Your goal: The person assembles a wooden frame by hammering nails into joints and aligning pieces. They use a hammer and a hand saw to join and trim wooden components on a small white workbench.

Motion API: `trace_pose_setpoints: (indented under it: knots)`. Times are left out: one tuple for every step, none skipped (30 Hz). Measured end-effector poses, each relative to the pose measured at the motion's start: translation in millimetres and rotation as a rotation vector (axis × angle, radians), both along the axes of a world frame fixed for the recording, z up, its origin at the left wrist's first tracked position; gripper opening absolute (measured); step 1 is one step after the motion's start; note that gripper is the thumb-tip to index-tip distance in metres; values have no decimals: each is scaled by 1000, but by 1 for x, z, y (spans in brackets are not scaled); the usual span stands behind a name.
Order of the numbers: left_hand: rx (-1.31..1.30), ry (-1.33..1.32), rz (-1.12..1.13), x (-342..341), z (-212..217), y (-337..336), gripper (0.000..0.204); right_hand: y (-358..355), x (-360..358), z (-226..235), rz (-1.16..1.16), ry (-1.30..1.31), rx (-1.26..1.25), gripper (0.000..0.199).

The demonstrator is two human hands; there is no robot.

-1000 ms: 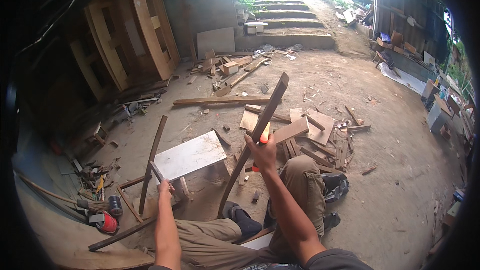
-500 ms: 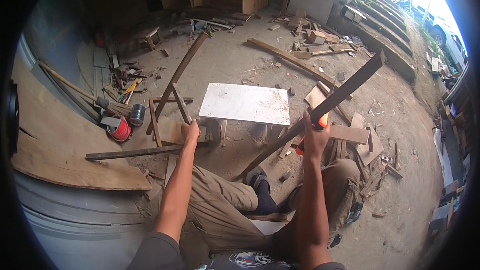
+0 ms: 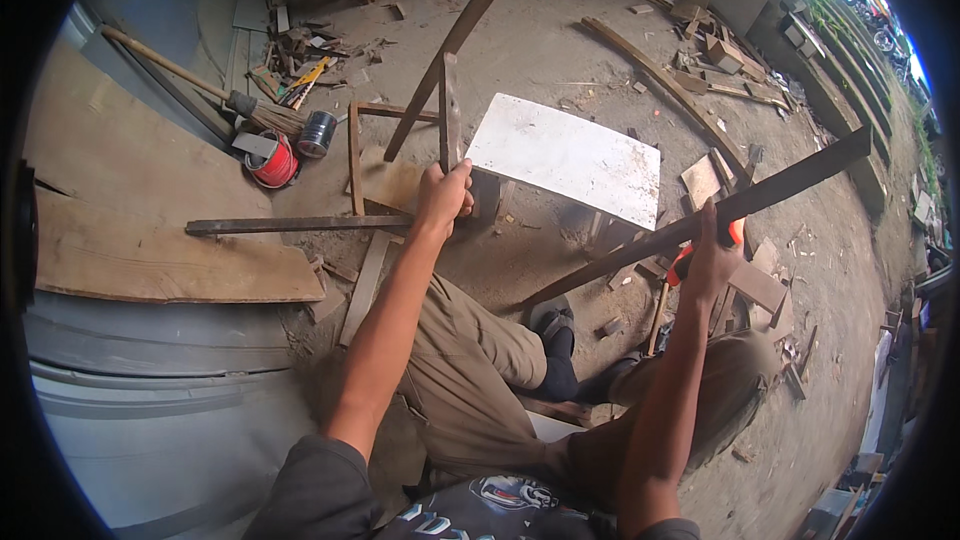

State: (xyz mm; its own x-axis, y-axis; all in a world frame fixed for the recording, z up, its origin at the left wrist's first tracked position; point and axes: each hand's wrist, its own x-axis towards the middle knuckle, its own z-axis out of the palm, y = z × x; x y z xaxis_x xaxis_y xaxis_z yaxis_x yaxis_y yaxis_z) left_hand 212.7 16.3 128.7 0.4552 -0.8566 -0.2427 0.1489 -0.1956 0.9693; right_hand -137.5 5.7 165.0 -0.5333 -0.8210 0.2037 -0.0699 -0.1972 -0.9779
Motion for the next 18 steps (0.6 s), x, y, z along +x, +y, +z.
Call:
trace_pose_setpoints:
  knots:
    - [-5, -33, -9, 5, 6, 3, 29, -4, 4, -5, 9, 5, 6, 25]
    - [-18, -66, -21, 9, 12, 5, 29, -9, 9, -6, 14, 10, 3, 26]
    - [-33, -98, -38, 12, 17, 5, 29, -12, 11, -6, 15, 17, -2, 26]
    - [-50, -120, -53, 15, 21, 4, 29, -15, 13, -7, 36, -1, -18, 29]
    - [-55, -174, -54, 18, 23, 4, 29, -16, 18, -7, 27, 2, 3, 29]
    - [-59, -229, -58, 20, 26, 3, 29, -16, 22, -5, 16, 6, 24, 30]
    - [-64, -283, -63, 22, 28, 3, 29, -16, 25, -3, 4, 10, 45, 31]
    - [-49, -310, -42, 25, 25, 3, 28, -14, 30, 2, 42, -24, 66, 32]
    - [-35, -337, -21, 29, 20, 4, 28, -12, 36, 6, 52, -35, 53, 32]
    - [-20, -365, 1, 32, 17, 5, 28, -10, 43, 10, 63, -46, 41, 33]
    - [-4, -355, -4, 32, 15, 5, 27, -9, 45, 12, 63, -55, 25, 34]
    - [12, -345, -8, 32, 13, 10, 27, -8, 46, 11, 49, -44, 11, 36]
    - [28, -337, -12, 30, 11, 15, 27, -7, 47, 7, 34, -34, -3, 38]
    - [26, -326, -28, 25, 16, 20, 26, -11, 48, 8, 18, -28, -28, 40]
    - [36, -322, -48, 20, 21, 24, 27, -10, 47, 7, 29, -34, -11, 40]
    - [47, -318, -68, 15, 27, 28, 27, -9, 46, 8, 39, -40, 6, 41]
    - [52, -316, -86, 10, 36, 30, 27, -10, 45, 9, 50, -47, 18, 41]
    - [74, -279, -109, 3, 47, 32, 27, -12, 44, 8, 46, -52, 18, 41]
